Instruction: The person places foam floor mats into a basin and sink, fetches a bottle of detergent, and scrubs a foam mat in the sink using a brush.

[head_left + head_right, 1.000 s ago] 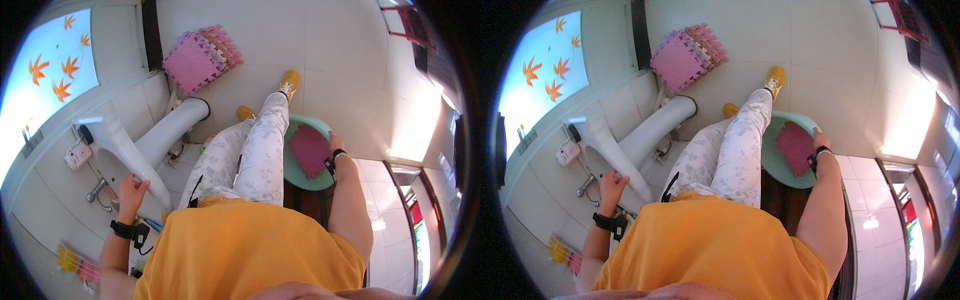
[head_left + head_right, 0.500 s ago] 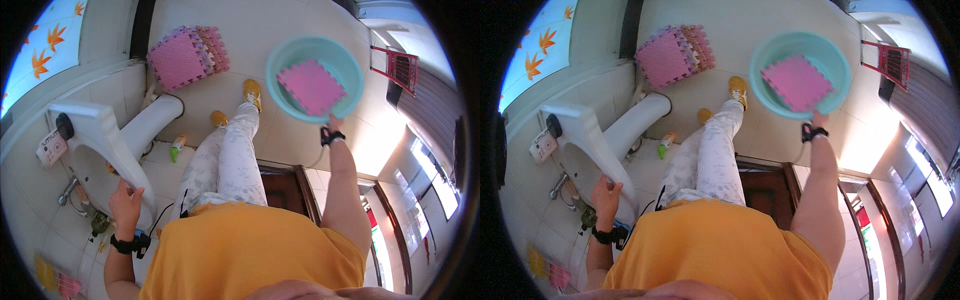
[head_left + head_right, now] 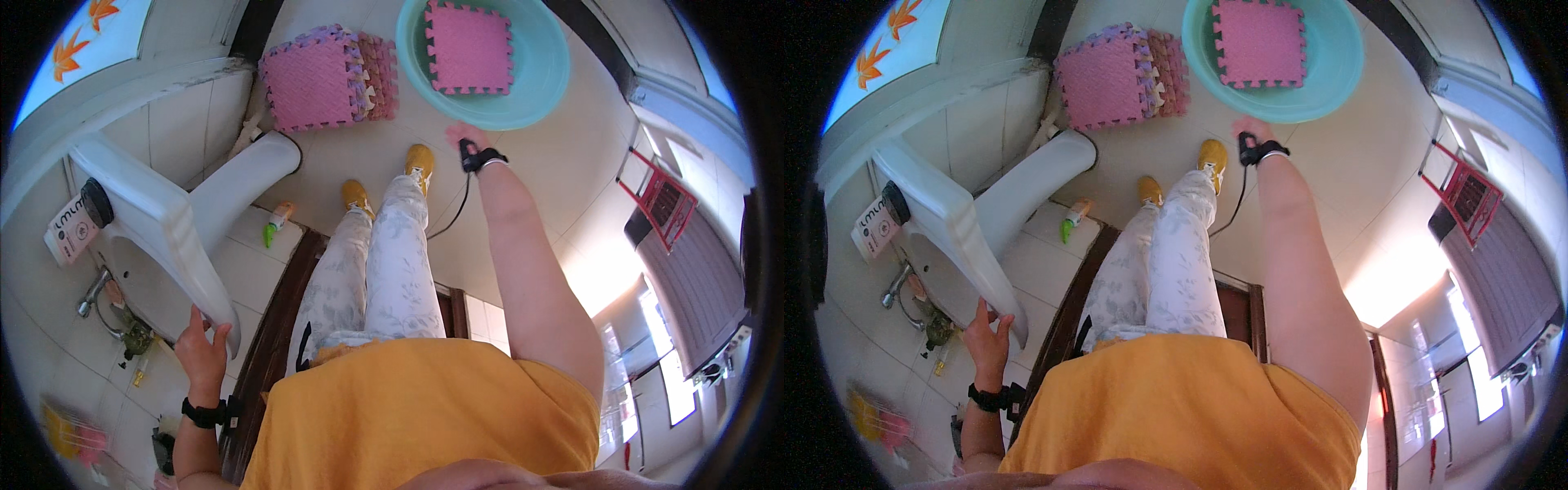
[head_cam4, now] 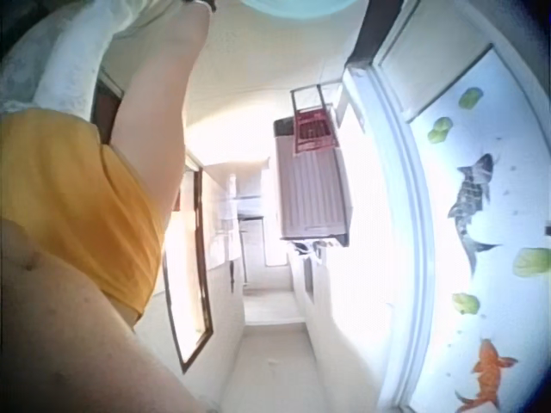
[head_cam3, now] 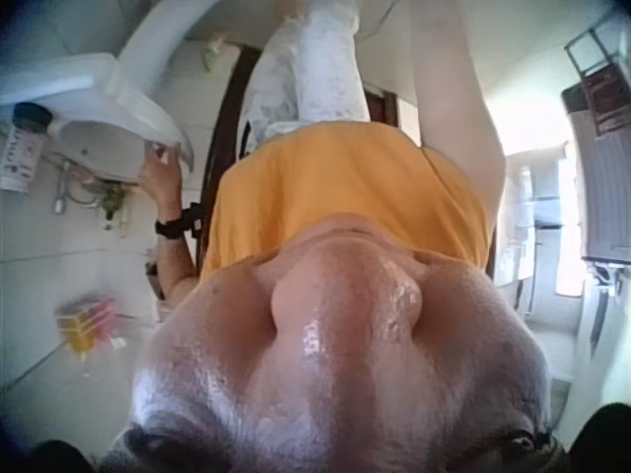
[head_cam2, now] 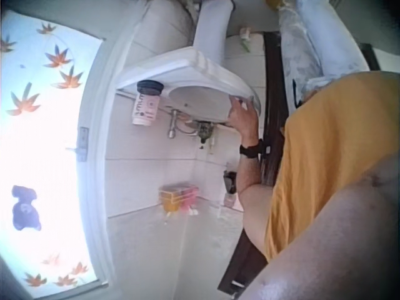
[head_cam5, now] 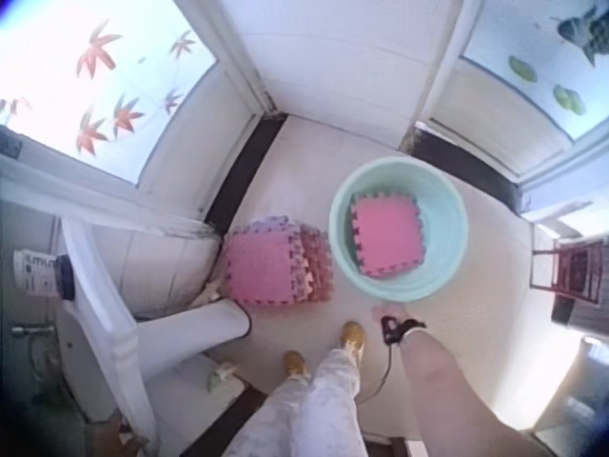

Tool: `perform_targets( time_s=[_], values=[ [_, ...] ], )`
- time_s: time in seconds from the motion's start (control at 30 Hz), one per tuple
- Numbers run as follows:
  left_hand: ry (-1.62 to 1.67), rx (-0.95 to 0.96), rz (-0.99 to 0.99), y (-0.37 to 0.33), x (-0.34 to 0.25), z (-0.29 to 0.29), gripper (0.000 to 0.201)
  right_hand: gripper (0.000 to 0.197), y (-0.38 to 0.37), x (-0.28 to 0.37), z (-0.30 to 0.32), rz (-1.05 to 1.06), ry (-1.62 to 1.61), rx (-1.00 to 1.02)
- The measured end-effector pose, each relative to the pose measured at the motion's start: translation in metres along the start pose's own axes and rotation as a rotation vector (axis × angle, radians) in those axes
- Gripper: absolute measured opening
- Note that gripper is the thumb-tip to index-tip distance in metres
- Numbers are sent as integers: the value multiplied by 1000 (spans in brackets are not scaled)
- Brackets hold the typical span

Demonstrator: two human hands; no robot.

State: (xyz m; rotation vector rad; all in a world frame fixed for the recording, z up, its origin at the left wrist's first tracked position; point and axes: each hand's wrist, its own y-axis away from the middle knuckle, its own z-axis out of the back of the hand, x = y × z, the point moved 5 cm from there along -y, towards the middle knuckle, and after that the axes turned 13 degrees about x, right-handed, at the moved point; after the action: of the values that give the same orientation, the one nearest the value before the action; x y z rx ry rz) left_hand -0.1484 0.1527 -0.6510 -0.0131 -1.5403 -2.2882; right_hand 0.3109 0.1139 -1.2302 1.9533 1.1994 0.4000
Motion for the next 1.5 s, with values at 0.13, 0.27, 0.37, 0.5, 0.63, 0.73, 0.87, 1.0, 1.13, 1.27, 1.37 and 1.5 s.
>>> perform_targets(
  time_s=[0.13,0.27,0.37,0.5,0.63,0.73,0.87,1.0,1.13,1.27,1.37,1.5],
  values=[
    [15,-44,41,4,62,10,58,30,-80,-72,-144,-204,324,-226],
    [84,-114,-3,-45,114,26,54,27,-180,-85,-223,-254,659,-225],
    [57,-146,-33,-81,165,25,53,37,-276,-115,-269,-265,968,-83],
    [101,-161,12,-106,238,36,53,32,-386,-189,-309,-288,947,-130],
    [88,-161,-7,-119,292,31,55,28,-459,-230,-314,-268,935,-221],
    [77,-140,28,-115,321,27,54,31,-495,-252,-317,-178,1155,-218],
    [80,-116,69,-112,357,22,54,55,-526,-301,-326,-218,1158,-140],
    [142,-124,45,-117,384,10,54,63,-550,-297,-299,-312,1789,-14],
    [103,-166,47,-128,383,8,54,35,-541,-336,-337,-192,1261,-285],
    [156,-245,-96,-131,379,23,54,38,-499,-256,-355,-159,1690,-226],
    [173,-209,-25,-109,376,36,54,17,-445,-256,-445,149,967,118],
    [145,-249,-73,-42,364,77,54,12,-252,-211,-556,255,528,208]
  ],
)
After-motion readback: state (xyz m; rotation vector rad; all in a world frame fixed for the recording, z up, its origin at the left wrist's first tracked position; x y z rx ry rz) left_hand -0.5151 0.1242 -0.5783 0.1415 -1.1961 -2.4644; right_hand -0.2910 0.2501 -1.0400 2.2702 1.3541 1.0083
